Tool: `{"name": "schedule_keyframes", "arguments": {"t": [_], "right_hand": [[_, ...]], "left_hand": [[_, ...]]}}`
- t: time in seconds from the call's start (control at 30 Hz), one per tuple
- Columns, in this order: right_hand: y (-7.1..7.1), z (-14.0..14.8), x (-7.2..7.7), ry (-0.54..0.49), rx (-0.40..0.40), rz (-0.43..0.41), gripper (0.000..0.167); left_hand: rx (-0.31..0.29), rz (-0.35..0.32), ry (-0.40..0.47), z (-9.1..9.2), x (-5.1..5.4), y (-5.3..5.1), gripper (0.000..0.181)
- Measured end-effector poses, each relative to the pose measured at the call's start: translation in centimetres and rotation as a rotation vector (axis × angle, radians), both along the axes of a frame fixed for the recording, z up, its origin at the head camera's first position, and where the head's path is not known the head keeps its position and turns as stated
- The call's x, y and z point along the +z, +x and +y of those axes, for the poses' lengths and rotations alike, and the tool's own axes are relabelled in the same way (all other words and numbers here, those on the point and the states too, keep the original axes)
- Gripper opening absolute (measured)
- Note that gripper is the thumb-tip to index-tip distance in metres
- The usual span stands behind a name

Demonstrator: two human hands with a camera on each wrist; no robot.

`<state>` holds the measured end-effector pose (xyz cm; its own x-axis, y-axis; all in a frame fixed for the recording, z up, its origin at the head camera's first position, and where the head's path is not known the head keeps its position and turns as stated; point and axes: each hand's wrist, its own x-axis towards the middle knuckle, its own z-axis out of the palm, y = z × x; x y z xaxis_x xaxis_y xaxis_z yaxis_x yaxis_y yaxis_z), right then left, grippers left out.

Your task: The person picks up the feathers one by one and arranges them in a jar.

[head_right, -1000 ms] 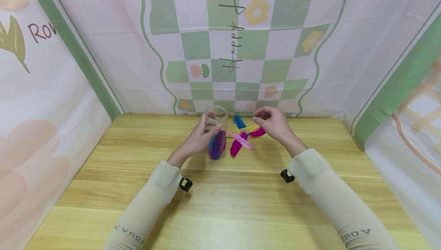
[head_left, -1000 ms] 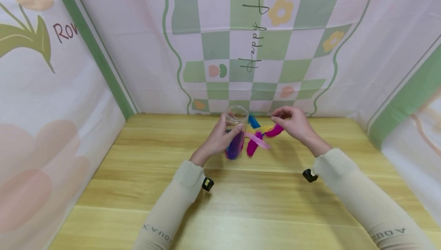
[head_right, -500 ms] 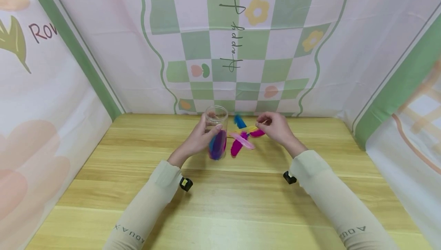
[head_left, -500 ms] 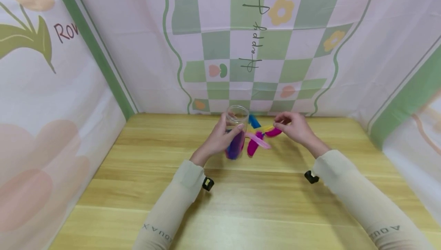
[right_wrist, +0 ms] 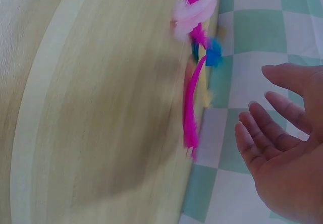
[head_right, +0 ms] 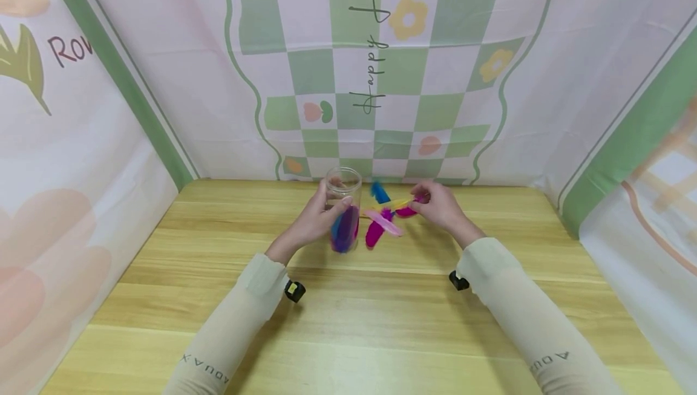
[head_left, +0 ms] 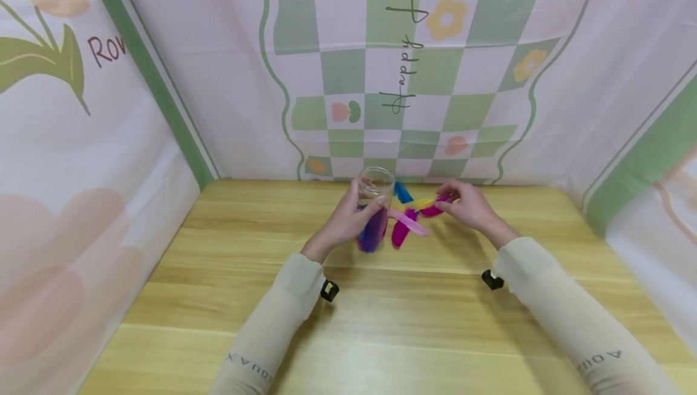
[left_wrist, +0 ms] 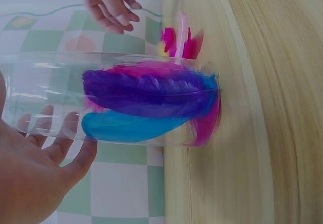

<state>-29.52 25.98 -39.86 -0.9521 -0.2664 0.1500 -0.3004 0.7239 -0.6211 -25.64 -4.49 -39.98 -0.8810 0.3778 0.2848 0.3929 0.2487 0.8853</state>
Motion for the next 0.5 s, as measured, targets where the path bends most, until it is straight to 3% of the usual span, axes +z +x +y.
{"name": "schedule_keyframes", "arguments": {"t": [0.5], "right_hand": [[-1.2, 1.6, -1.3, -0.028, -0.046, -0.066, 0.059]], "left_hand": [[-0.012, 0.007, 0.012, 0.0, -0.2, -0.1, 0.064]]}}
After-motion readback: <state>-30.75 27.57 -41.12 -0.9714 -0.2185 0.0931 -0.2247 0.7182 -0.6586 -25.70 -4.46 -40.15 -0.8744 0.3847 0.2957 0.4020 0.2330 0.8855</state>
